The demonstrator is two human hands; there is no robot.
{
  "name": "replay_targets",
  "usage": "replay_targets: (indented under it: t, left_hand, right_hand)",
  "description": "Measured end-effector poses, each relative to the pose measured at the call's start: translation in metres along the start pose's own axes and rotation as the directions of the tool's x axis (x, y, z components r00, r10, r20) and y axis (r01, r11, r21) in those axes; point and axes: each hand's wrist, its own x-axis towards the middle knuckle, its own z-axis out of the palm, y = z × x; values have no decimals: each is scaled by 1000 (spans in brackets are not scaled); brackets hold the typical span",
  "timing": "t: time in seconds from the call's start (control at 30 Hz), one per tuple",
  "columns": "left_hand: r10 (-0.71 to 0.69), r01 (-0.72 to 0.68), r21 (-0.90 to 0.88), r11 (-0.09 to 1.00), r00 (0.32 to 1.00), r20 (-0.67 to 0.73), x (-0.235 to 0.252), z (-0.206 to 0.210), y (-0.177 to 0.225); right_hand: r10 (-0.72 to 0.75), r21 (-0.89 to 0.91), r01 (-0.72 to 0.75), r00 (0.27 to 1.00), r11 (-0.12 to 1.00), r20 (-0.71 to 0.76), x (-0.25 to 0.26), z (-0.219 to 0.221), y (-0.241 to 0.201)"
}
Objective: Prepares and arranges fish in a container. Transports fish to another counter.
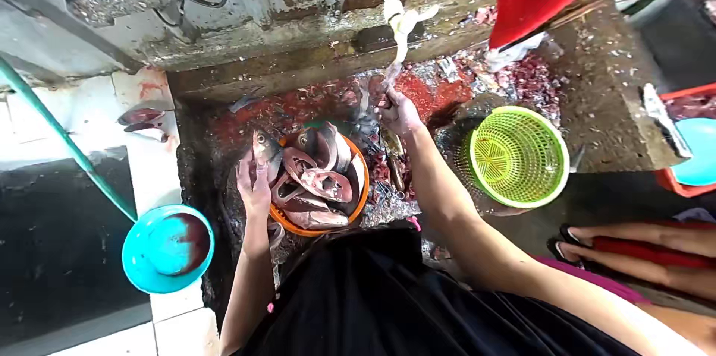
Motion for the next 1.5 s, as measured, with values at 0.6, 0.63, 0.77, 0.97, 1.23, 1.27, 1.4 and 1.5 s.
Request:
replay_targets:
  t: [0.6,0.63,0.77,0.97,1.23,1.27,1.4,1.5]
  left_hand:
    - [16,-36,146,989,991,132,-9,-9,4]
    - [13,-32,151,988,991,131,-9,-9,6]
    - [0,-23,167,986,991,135,-11,-12,11]
    - [-176,151,105,983,939,296,2,-31,-1]
    - [-441,482,-107,869,856,271,-10,-52,-40]
    - [-423,464,-106,880,865,271,-11,-53,-42]
    - [-354,392,-105,914,896,269,-10,-55,-50]
    - [-352,387,-119,914,905,237,-24,-58,-36]
  right_hand:
    - [-214,-929,145,974,342,73,-33,27,-5]
    - [-275,-911,138,961,388,29,-29,25,-3]
    - [-448,-752,231,889,618,-95,-14,13,-8]
    - [-516,-689,179,795,702,-320,2,13,-23]
    - [-299,-579,136,934,804,-196,-13,10,1]
    - [-234,-498,101,949,861,-211,-16,10,5]
    - [-179,-301,63,909,952,-377,-16,16,16]
    - [-236,-301,110,876,947,-421,-17,18,18]
